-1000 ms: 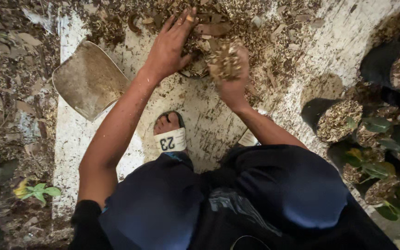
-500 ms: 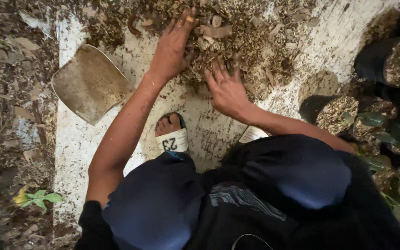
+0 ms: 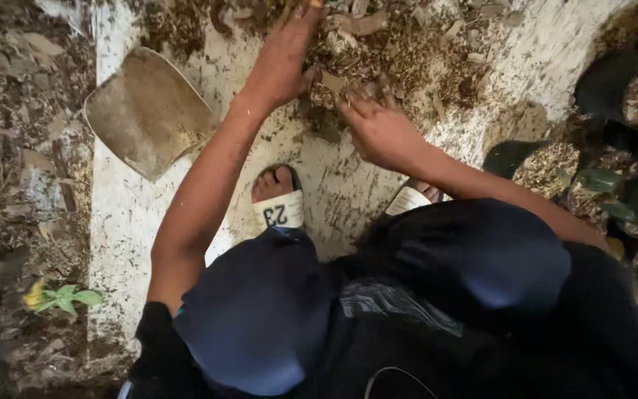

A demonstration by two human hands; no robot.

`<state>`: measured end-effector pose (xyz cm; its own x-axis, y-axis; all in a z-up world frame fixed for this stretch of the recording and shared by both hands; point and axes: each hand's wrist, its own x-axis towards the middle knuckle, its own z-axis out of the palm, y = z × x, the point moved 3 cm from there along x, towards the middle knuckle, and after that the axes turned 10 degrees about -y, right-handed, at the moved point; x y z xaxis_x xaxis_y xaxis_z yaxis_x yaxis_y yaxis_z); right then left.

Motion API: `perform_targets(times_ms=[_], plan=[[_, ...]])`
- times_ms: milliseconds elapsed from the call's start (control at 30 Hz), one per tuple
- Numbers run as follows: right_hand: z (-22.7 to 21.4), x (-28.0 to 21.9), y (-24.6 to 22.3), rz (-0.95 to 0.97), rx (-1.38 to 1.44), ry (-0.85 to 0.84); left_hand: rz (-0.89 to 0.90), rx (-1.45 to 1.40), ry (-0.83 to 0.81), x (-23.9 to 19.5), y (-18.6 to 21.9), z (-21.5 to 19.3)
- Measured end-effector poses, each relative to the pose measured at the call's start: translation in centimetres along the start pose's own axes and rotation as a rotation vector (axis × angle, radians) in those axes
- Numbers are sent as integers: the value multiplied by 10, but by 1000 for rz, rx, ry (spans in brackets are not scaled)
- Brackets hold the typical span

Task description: The person sweeps a pile of dry leaves and debris into a dustpan using a broom. They then pick up a small potted plant, remove it from the pot, and place it into a pile of soil or mulch on the floor, covering the roots with their hands.

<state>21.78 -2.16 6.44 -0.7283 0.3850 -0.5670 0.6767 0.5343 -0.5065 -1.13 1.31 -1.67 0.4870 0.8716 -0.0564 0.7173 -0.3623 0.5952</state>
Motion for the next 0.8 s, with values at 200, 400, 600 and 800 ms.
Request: perform_targets(times_ms=[200, 400, 600, 800], plan=[[-1, 44, 1, -26, -222, 89, 11, -112, -140, 8, -4, -30], [-34, 19, 6, -179, -60, 177, -42, 128, -11, 3, 43, -55], [-45, 5, 94, 107, 467, 569, -292, -27, 39, -19, 64, -45], [-65, 87, 162, 130, 210, 550, -356, -124, -34, 2, 58, -20]])
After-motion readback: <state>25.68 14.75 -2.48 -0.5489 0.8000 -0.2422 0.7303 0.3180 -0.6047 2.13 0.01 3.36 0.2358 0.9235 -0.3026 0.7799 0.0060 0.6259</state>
